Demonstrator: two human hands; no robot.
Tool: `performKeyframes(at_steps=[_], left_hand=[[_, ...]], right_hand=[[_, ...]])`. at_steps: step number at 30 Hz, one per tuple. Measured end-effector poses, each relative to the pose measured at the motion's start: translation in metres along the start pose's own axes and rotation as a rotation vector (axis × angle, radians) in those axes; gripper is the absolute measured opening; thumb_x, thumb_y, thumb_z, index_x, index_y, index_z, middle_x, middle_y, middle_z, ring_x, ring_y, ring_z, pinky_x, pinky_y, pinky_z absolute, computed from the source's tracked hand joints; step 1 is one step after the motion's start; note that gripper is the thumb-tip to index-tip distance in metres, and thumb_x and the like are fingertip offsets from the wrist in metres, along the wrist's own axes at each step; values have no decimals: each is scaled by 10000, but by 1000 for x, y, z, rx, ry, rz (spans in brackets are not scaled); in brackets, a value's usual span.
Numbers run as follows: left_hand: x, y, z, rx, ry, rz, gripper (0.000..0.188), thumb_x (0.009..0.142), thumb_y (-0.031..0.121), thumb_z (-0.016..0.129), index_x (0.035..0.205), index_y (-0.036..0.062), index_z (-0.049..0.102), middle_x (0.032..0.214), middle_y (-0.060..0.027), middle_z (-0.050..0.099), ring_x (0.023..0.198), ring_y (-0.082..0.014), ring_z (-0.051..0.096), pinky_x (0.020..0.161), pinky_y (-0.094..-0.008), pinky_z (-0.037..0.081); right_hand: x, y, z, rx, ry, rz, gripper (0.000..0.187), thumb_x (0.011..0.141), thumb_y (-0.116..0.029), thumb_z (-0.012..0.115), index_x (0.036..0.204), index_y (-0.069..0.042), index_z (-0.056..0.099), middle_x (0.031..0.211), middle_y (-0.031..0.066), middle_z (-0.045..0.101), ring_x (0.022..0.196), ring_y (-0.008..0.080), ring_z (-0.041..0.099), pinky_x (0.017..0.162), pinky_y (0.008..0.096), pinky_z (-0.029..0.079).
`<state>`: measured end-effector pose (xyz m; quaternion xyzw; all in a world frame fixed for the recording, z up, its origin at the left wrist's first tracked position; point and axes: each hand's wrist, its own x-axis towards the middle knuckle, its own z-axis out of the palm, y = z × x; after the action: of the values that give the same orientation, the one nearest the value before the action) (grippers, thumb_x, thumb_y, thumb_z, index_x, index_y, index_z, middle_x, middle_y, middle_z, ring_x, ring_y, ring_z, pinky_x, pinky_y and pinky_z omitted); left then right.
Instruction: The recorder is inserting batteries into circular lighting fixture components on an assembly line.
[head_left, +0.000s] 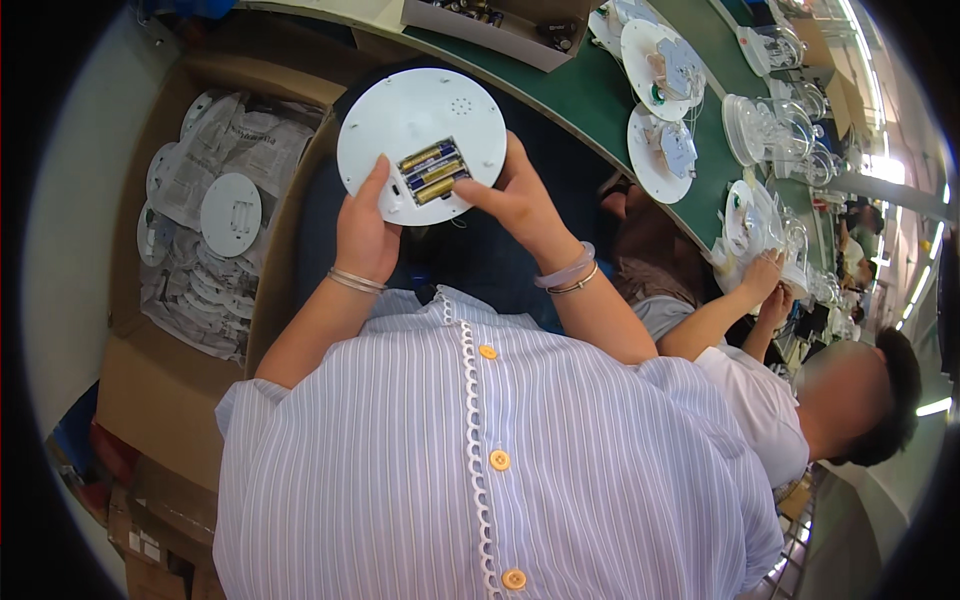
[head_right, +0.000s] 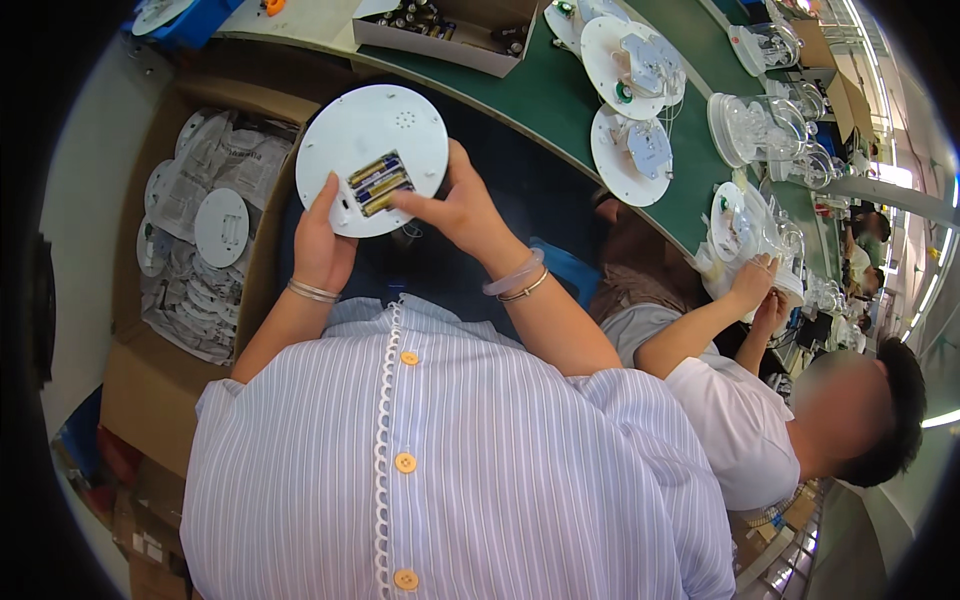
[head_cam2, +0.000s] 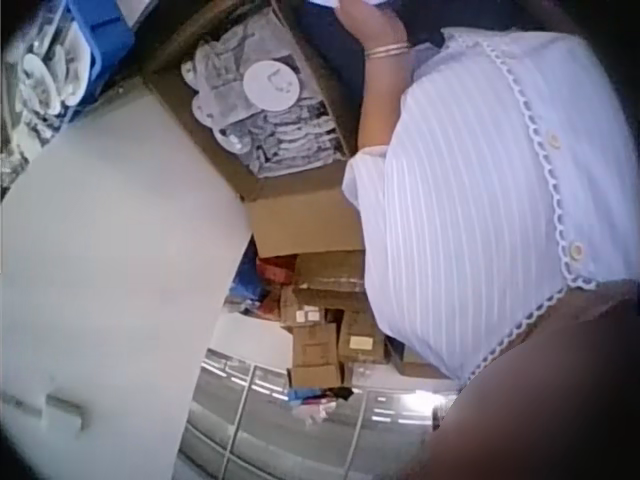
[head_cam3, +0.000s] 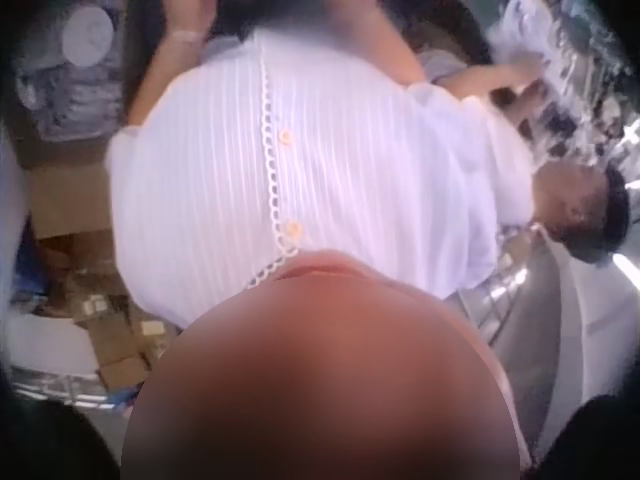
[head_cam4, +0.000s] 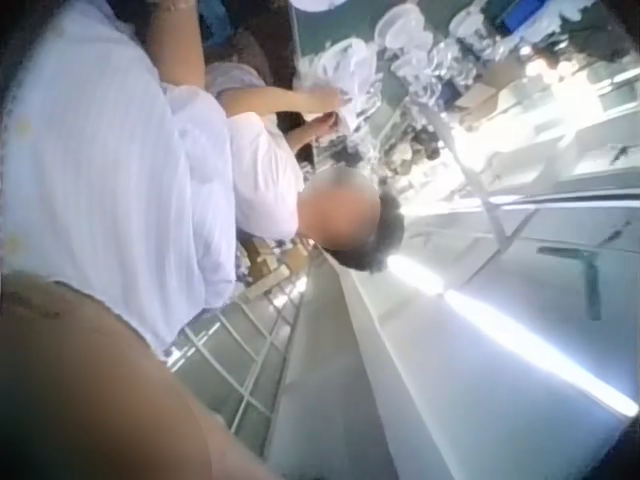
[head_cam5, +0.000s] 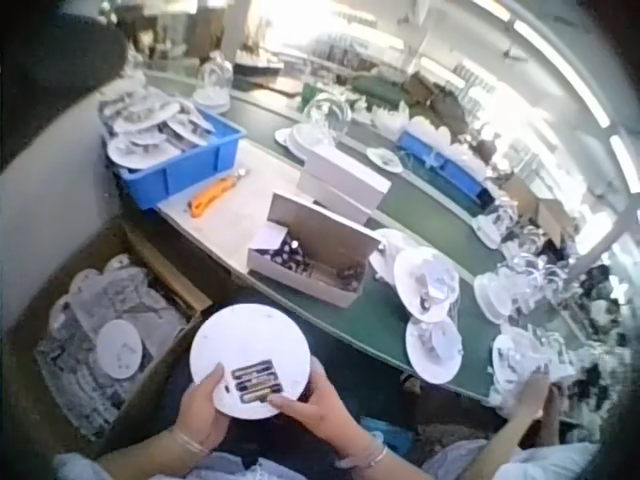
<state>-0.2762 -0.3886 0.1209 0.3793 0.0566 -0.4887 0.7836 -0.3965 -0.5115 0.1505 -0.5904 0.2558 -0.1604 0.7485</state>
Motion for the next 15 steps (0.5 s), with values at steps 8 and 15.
performKeyframes(at_steps=[8, 15], left_hand=[[-6, 36, -2, -165, -12, 117, 426, 923, 233, 437, 1274, 0, 377, 1230, -132, 500, 1123, -237, 489, 963, -380, 377], [-44, 101, 0, -166, 92, 416, 418, 915, 214, 454, 1264, -5, 390, 1251, -136, 487, 1123, -237, 499, 930, -365, 428]], right_hand=[[-15, 26, 23, -93, -441, 90, 137, 797, -106, 602, 861, 10, 566, 620, 50, 603, 645, 93, 581, 630, 228, 458], [-21, -6, 19, 0, -522, 201, 147, 878, -155, 551, 901, -11, 572, 752, 35, 591, 679, 79, 564, 627, 206, 464]])
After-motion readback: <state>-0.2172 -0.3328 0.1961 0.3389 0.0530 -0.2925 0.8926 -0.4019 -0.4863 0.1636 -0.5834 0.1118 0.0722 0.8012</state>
